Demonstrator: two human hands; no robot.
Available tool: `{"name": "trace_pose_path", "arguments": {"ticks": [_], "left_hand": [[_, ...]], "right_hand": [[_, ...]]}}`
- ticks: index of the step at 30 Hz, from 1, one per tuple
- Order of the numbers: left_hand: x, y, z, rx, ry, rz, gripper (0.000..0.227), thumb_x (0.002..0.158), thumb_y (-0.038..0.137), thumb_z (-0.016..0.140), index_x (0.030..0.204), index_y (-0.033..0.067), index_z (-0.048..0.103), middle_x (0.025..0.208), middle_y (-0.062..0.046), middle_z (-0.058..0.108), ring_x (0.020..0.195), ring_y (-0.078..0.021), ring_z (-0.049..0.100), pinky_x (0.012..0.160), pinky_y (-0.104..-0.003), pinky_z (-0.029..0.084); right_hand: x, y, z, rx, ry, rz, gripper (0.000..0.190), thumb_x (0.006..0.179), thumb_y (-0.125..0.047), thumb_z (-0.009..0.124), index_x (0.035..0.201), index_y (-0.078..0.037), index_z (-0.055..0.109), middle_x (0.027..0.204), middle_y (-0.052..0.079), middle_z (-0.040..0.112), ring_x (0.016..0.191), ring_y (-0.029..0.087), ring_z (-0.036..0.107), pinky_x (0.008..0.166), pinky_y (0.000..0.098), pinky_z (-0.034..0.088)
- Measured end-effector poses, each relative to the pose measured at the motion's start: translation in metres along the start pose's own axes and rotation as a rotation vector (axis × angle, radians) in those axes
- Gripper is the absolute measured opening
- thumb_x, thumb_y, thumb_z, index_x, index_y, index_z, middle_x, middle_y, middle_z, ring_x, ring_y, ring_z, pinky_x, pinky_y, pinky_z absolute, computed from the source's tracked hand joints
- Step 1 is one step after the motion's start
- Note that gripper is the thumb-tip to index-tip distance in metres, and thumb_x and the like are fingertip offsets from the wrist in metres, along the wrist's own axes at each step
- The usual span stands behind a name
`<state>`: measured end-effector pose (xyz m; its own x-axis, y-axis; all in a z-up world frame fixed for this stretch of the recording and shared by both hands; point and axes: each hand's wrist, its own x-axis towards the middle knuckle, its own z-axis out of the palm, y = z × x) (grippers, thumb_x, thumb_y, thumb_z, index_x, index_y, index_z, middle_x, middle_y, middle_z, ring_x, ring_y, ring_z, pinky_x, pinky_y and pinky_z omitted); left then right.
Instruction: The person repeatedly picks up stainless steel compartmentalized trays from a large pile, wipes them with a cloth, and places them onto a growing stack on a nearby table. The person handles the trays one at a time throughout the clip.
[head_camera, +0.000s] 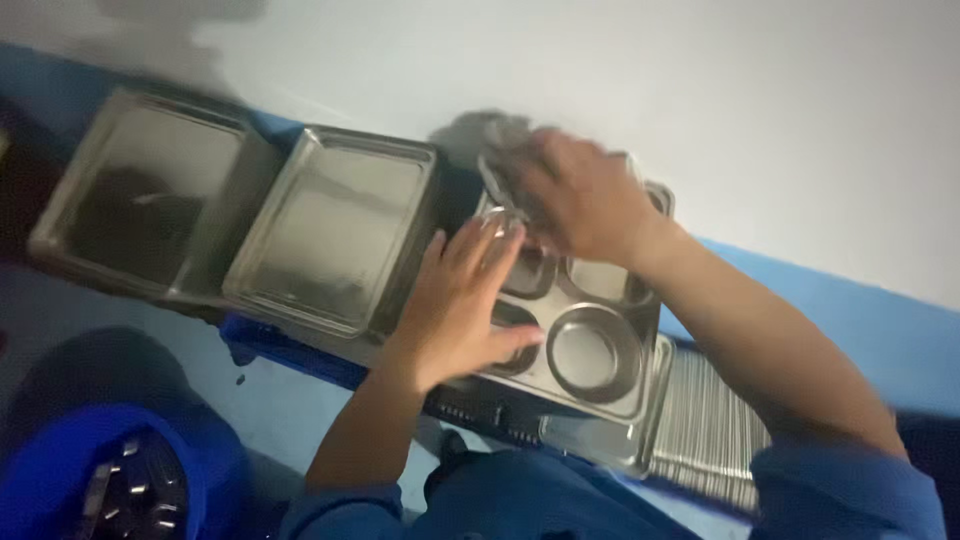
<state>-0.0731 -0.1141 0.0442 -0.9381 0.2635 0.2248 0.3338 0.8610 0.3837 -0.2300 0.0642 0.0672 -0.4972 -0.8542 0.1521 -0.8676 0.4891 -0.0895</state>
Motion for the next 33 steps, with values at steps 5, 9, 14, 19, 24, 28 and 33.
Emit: {"name": "trace_pose_path", "arguments": {"ticks": [5, 9, 14, 19, 24, 28, 33], "left_hand": [[0.02, -0.021, 0.008, -0.045, -0.016, -0.023, 0.119, 0.067, 0.06, 0.087, 0.15, -0.0051, 0.031, 0.157, -0.033, 0.026, 0.147, -0.0488, 0.024, 0.112, -0.067, 0.026], [0.02, -0.028, 0.022, -0.039, -0.076, -0.035, 0.127, 0.062, 0.065, 0.088, 0.149, -0.0061, 0.029, 0.155, -0.035, 0.022, 0.147, -0.0489, 0.019, 0.111, -0.068, 0.022], [0.025, -0.033, 0.022, -0.014, -0.137, -0.031, 0.123, 0.065, 0.067, 0.085, 0.149, -0.0042, 0.031, 0.156, -0.032, 0.027, 0.15, -0.0487, 0.018, 0.116, -0.065, 0.024], [0.028, -0.032, 0.024, 0.036, -0.205, -0.063, 0.124, 0.066, 0.07, 0.083, 0.148, -0.0049, 0.029, 0.157, -0.033, 0.024, 0.148, -0.049, 0.016, 0.114, -0.064, 0.023], [0.022, -0.036, 0.03, -0.043, -0.139, -0.067, 0.136, 0.061, 0.069, 0.086, 0.153, -0.0075, 0.022, 0.16, -0.03, 0.023, 0.151, -0.0445, 0.018, 0.117, -0.06, 0.024], [0.019, -0.037, 0.031, -0.164, 0.012, -0.063, 0.142, 0.055, 0.057, 0.093, 0.158, -0.0033, 0.017, 0.163, -0.028, 0.026, 0.153, -0.0428, 0.023, 0.121, -0.053, 0.027], [0.017, -0.036, 0.031, -0.219, 0.091, -0.112, 0.155, 0.043, 0.048, 0.103, 0.153, -0.0025, 0.007, 0.159, -0.034, 0.021, 0.15, -0.0472, 0.023, 0.12, -0.047, 0.028]], "right_hand": [[0.016, 0.005, 0.018, 0.093, -0.048, -0.197, 0.095, 0.072, -0.045, 0.082, 0.142, 0.009, 0.044, 0.147, 0.03, 0.04, 0.134, 0.046, 0.045, 0.098, 0.0554, 0.044], [0.016, 0.011, 0.038, 0.155, -0.171, -0.058, 0.074, 0.075, -0.038, 0.08, 0.129, 0.005, 0.053, 0.15, 0.026, 0.042, 0.133, 0.043, 0.048, 0.1, 0.0509, 0.048], [0.026, 0.022, 0.045, 0.211, -0.164, -0.061, 0.074, 0.069, -0.039, 0.083, 0.126, 0.002, 0.058, 0.136, 0.023, 0.05, 0.123, 0.042, 0.054, 0.098, 0.0504, 0.049], [0.041, 0.019, 0.042, 0.071, -0.325, -0.002, 0.063, 0.069, -0.044, 0.087, 0.11, -0.001, 0.064, 0.121, 0.019, 0.06, 0.116, 0.04, 0.06, 0.088, 0.0522, 0.051], [0.045, 0.011, 0.022, 0.137, -0.48, 0.126, 0.06, 0.07, -0.05, 0.084, 0.109, -0.008, 0.065, 0.098, 0.015, 0.076, 0.103, 0.034, 0.071, 0.09, 0.047, 0.055], [0.035, -0.005, 0.015, 0.13, -0.395, 0.261, 0.053, 0.072, -0.047, 0.081, 0.108, -0.011, 0.065, 0.102, 0.015, 0.077, 0.099, 0.034, 0.075, 0.088, 0.048, 0.056], [-0.001, -0.043, 0.044, 0.3, 0.229, -0.342, 0.059, 0.084, -0.035, 0.071, 0.127, 0.005, 0.06, 0.125, 0.027, 0.065, 0.111, 0.042, 0.064, 0.096, 0.0505, 0.052]]}}
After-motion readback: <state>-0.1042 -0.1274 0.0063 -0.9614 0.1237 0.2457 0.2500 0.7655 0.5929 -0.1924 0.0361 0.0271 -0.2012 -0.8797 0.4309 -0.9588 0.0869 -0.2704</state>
